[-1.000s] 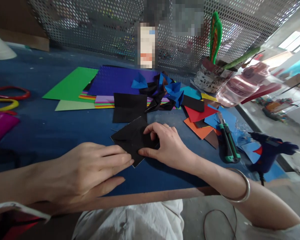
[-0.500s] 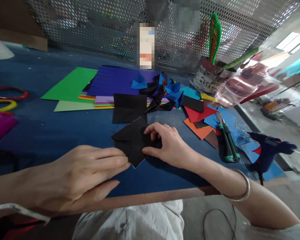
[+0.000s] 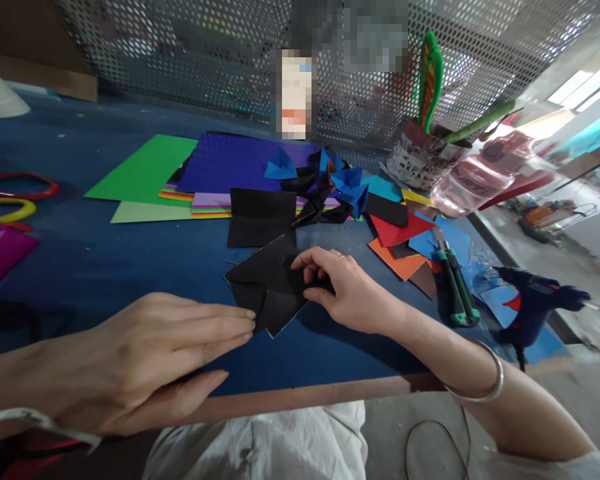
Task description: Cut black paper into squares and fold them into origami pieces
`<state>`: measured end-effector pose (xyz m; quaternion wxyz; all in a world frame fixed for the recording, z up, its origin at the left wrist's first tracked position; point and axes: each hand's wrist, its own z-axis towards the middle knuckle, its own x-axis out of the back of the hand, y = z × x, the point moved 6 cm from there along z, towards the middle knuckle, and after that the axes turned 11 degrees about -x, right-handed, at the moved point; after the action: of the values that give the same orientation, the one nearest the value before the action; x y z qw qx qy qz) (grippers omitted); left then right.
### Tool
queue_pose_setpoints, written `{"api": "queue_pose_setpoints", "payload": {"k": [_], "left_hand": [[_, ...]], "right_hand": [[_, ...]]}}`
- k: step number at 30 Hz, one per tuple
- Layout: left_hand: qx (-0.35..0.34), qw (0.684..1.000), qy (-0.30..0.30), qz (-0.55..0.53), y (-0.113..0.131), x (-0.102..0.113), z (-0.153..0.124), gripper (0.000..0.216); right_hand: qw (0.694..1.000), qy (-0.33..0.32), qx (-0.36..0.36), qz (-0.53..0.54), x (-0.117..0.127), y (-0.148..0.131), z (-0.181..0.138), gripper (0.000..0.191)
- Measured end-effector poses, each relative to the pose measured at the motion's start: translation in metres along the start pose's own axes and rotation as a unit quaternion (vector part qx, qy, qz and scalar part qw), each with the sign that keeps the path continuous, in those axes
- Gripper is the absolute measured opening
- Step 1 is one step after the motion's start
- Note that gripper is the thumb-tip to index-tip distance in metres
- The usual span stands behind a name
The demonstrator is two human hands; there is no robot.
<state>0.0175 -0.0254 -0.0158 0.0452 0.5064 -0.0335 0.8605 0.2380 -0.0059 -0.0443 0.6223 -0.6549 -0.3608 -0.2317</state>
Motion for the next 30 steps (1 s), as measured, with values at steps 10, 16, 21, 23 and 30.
{"api": "queue_pose_setpoints", "payload": {"k": [10, 16, 21, 23, 30], "left_hand": [[0.016, 0.999, 0.041, 0.017, 0.002, 0.007, 0.006, 0.042], [0.038, 0.997, 0.048, 0.037, 0.002, 0.006, 0.005, 0.042], [0.055, 0.996, 0.054, 0.033, 0.004, 0.003, -0.002, 0.048], [0.064, 0.996, 0.060, 0.029, 0.004, 0.002, -0.005, 0.047], [0.069, 0.995, 0.065, 0.024, 0.003, 0.000, -0.005, 0.044]], "right_hand": [[0.986, 0.134, 0.081, 0.057, 0.007, 0.012, 0.003, 0.026], [0.981, 0.167, 0.091, 0.029, 0.008, 0.006, 0.000, 0.022], [0.968, 0.218, 0.125, -0.026, 0.013, -0.001, -0.005, 0.020], [0.970, 0.201, 0.134, -0.030, 0.011, -0.002, -0.004, 0.021], [0.975, 0.184, 0.114, -0.041, 0.007, -0.004, -0.006, 0.027]]}}
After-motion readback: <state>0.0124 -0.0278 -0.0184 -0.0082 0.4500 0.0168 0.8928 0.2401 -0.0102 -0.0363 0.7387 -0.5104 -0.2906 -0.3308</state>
